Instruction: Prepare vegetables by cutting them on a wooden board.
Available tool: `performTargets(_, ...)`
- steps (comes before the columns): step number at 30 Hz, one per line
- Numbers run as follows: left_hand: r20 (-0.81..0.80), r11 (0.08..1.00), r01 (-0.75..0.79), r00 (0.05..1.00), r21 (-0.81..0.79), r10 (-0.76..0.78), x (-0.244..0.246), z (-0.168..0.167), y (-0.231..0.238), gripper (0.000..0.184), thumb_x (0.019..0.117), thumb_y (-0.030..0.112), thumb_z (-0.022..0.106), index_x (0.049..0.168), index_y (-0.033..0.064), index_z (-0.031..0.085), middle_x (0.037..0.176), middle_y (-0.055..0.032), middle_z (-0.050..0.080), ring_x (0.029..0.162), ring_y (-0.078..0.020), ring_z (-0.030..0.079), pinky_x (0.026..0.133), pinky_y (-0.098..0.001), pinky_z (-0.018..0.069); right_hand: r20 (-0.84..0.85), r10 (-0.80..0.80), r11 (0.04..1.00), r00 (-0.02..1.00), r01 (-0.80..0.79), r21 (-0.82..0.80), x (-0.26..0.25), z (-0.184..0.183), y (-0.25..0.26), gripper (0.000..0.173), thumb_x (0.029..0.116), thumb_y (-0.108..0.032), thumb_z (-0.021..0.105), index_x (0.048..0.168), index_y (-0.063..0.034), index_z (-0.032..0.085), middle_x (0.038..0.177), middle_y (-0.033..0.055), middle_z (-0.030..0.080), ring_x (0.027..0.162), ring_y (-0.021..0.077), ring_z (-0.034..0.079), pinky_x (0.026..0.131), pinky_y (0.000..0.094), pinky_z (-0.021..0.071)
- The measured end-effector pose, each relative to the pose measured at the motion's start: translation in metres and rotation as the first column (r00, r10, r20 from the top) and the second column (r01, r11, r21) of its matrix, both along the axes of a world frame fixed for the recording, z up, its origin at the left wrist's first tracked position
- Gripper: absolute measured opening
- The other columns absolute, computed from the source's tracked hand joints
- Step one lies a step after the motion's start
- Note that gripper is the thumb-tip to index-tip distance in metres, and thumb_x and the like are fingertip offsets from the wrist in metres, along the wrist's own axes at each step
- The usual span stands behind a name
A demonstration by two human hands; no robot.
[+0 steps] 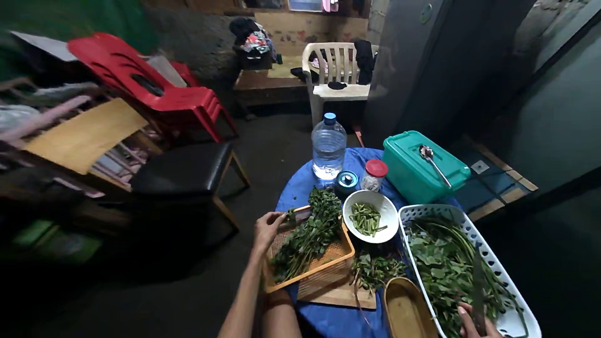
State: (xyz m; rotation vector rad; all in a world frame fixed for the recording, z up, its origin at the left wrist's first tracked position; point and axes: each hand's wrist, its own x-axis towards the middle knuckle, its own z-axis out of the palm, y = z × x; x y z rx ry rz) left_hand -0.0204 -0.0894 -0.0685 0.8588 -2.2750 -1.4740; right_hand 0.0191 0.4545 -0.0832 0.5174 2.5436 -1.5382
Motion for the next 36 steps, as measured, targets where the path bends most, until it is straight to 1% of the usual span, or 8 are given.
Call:
performTargets(3, -0.206, 0.984, -0.009, 0.977, 0.179, 0.046, 0.027, 0.031, 0.013, 0.021, 0.1005, 0.01, 0.064, 0.116, -0.0037, 0.068, 0.104, -0.0094, 0.072, 0.085, -0.0104, 0.069, 0.077, -0.0282, 0.0589, 0.0, 0.02, 0.999, 1.0, -0.02, -0.027, 0.004, 0.001, -0.006, 0.039, 0.1052, -0.026, 0.055, 0.132, 0.0024, 0.058, 0.086, 0.009, 0.064, 0.059, 0.0093, 0.058, 0.056, 0.0301, 0.053)
performTargets(9, -0.295, 0.899, 0.109, 0.955, 0.424, 0.023, 0.065, 0.07, 0.087, 0.018, 0.103, 0.004, 0.057, 0.116, -0.0035, 0.066, 0.104, -0.0059, 0.073, 0.087, -0.0117, 0.071, 0.08, -0.0291, 0.0608, -0.102, 0.066, 0.968, 0.993, -0.088, -0.233, 0.013, 0.025, -0.041, 0.031, 0.1035, -0.02, 0.058, 0.124, 0.0013, 0.064, 0.068, -0.0005, 0.06, 0.049, 0.0034, 0.052, 0.049, 0.024, 0.0504)
performTargets(13, -0.358, 0.867, 0.273, 0.926, 0.418, -0.12, 0.078, 0.063, 0.144, 0.016, 0.1006, 0.004, 0.057, 0.11, -0.0003, 0.069, 0.099, -0.001, 0.074, 0.084, -0.0085, 0.07, 0.078, -0.0268, 0.0604, -0.33, 0.183, 0.903, 0.926, -0.291, -0.315, 0.018, 0.059, -0.077, 0.025, 0.1002, -0.019, 0.062, 0.116, -0.0021, 0.071, 0.085, -0.0016, 0.07, 0.052, -0.0018, 0.052, 0.048, 0.0184, 0.048)
performTargets(17, -0.439, 0.794, 0.469, 0.851, 0.387, -0.289, 0.089, 0.057, 0.185, 0.015, 0.0973, 0.005, 0.061, 0.107, 0.0044, 0.073, 0.101, 0.0012, 0.076, 0.089, -0.0076, 0.071, 0.082, -0.0274, 0.0607, -0.512, 0.4, 0.808, 0.76, -0.556, -0.194, 0.015, 0.085, -0.109, 0.025, 0.0973, -0.021, 0.067, 0.117, -0.0072, 0.074, 0.082, -0.0041, 0.072, 0.057, -0.0044, 0.055, 0.054, 0.0166, 0.0489)
performTargets(22, -0.491, 0.692, 0.606, 0.774, 0.392, -0.4, 0.103, 0.062, 0.214, 0.014, 0.0965, 0.006, 0.064, 0.104, 0.006, 0.075, 0.101, 0.0002, 0.076, 0.09, -0.0083, 0.072, 0.084, -0.0268, 0.0608, -0.55, 0.507, 0.75, 0.664, -0.654, -0.098, 0.018, 0.095, -0.131, 0.026, 0.0974, -0.023, 0.068, 0.112, -0.0025, 0.074, 0.073, 0.0001, 0.067, 0.058, -0.0022, 0.053, 0.057, 0.0164, 0.0474)
performTargets(29, -0.457, 0.653, 0.699, 0.702, 0.292, -0.547, 0.11, 0.058, 0.204, 0.018, 0.0891, 0.005, 0.073, 0.107, 0.0055, 0.07, 0.099, 0.0011, 0.074, 0.085, -0.0073, 0.07, 0.077, -0.0242, 0.0602, -0.26, 0.42, 0.702, 0.87, -0.493, -0.514, 0.026, 0.099, -0.112, 0.016, 0.0975, -0.021, 0.066, 0.104, -0.0068, 0.068, 0.08, -0.0042, 0.068, 0.062, 0.0024, 0.061, 0.058, 0.0214, 0.0546)
performTargets(33, -0.48, 0.785, 0.594, 0.747, 0.174, -0.459, 0.111, 0.062, 0.21, 0.02, 0.0907, 0.011, 0.07, 0.109, 0.0047, 0.067, 0.102, 0.0028, 0.072, 0.089, -0.0058, 0.069, 0.077, -0.0236, 0.0598, -0.229, 0.341, 0.721, 0.912, -0.41, -0.558, 0.027, 0.102, -0.103, 0.018, 0.0951, -0.024, 0.068, 0.103, -0.0079, 0.07, 0.087, -0.0027, 0.07, 0.071, 0.0046, 0.065, 0.066, 0.0229, 0.0565)
performTargets(36, -0.534, 0.797, 0.6, 0.695, 0.062, -0.482, 0.109, 0.067, 0.226, 0.036, 0.089, 0.021, 0.077, 0.119, 0.0054, 0.066, 0.112, 0.001, 0.07, 0.09, -0.0052, 0.068, 0.077, -0.0232, 0.0595, -0.241, 0.342, 0.725, 0.908, -0.418, -0.548, 0.028, 0.098, -0.104, 0.02, 0.0938, -0.026, 0.071, 0.104, -0.009, 0.071, 0.082, -0.0032, 0.07, 0.064, 0.0037, 0.062, 0.059, 0.0217, 0.0546)
